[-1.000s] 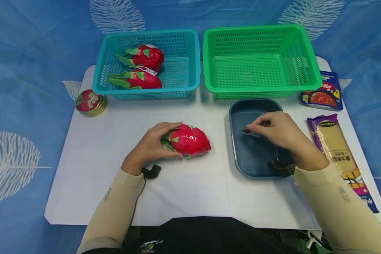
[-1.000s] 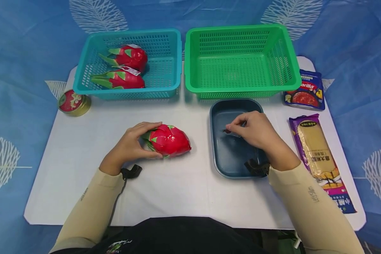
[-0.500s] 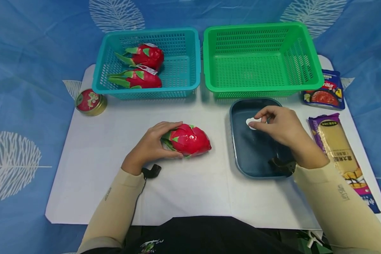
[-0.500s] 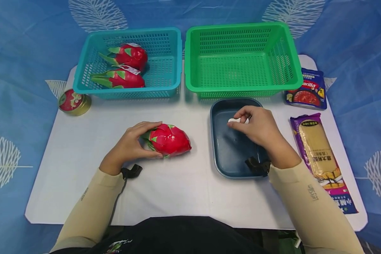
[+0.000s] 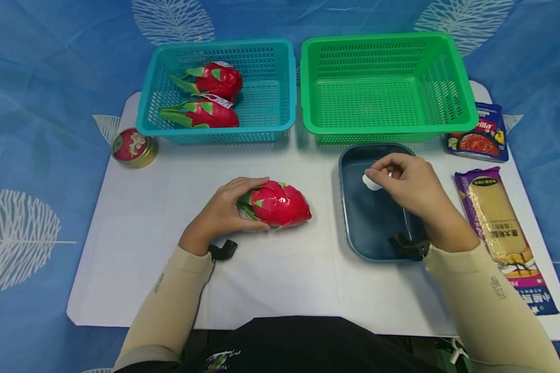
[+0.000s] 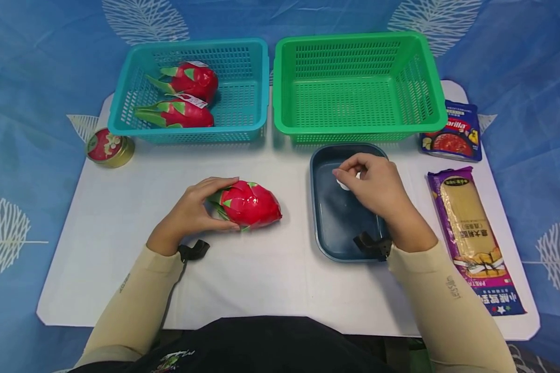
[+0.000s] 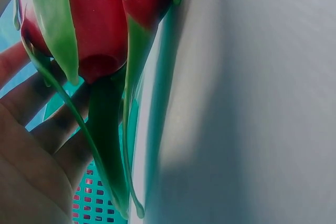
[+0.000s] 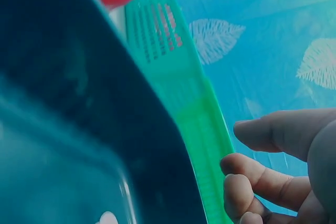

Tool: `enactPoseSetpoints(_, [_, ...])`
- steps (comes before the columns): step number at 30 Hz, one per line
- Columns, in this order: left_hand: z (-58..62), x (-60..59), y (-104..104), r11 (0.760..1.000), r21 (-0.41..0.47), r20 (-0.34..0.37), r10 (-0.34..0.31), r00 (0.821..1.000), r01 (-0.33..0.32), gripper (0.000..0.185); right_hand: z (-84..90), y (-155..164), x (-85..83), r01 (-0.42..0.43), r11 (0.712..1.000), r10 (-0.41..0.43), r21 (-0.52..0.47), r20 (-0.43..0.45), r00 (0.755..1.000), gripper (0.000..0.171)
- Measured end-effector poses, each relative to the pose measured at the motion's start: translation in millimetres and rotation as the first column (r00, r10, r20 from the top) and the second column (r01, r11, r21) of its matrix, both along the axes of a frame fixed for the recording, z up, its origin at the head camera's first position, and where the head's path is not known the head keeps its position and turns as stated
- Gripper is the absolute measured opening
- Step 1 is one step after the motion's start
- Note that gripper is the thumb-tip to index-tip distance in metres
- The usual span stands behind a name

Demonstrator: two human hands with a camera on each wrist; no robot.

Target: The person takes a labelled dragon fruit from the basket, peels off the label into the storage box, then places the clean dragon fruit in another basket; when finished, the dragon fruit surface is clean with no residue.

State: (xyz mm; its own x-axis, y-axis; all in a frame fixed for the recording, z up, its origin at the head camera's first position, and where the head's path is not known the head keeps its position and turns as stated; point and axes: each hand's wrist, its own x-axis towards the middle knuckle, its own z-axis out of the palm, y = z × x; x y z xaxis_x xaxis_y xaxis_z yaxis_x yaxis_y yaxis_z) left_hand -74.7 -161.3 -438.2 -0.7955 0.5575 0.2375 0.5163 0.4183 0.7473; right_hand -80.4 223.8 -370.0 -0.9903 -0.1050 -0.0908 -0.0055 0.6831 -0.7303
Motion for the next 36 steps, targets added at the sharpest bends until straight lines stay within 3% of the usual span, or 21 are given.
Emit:
enactPoseSetpoints(16, [-1.8,-0.5,-0.7,1.0,0.001,-0.011,0.001,1.0,-0.001,0.088,-7.1,-46.1,-2.0,-0.115,0.991,0.114,-0.065,-0.019,0.993,0.02])
enactPoseSetpoints(24, [-3.3,-1.3,-0.7,1.0,0.002,-0.021,-0.002,1.0,0.002,0.088,-5.5,-57.7,-3.6,-0.135,0.989,0.135,-0.056,-0.012,0.991,0.021])
enactPoseSetpoints(31, [-3.1,-0.9,-0.9,1.0,0.006,-0.024,-0.003,1.0,0.003,0.088,-1.8,-47.4,-10.5,-0.103,0.991,0.104,-0.084,0.009,0.995,0.026])
enactPoseSetpoints(36, [-3.4,-1.0,-0.9,1.0,0.007,-0.027,-0.004,1.0,0.004,0.088,1.1,-22.4,-21.7,0.005,0.987,0.004,-0.159,0.053,0.999,0.036])
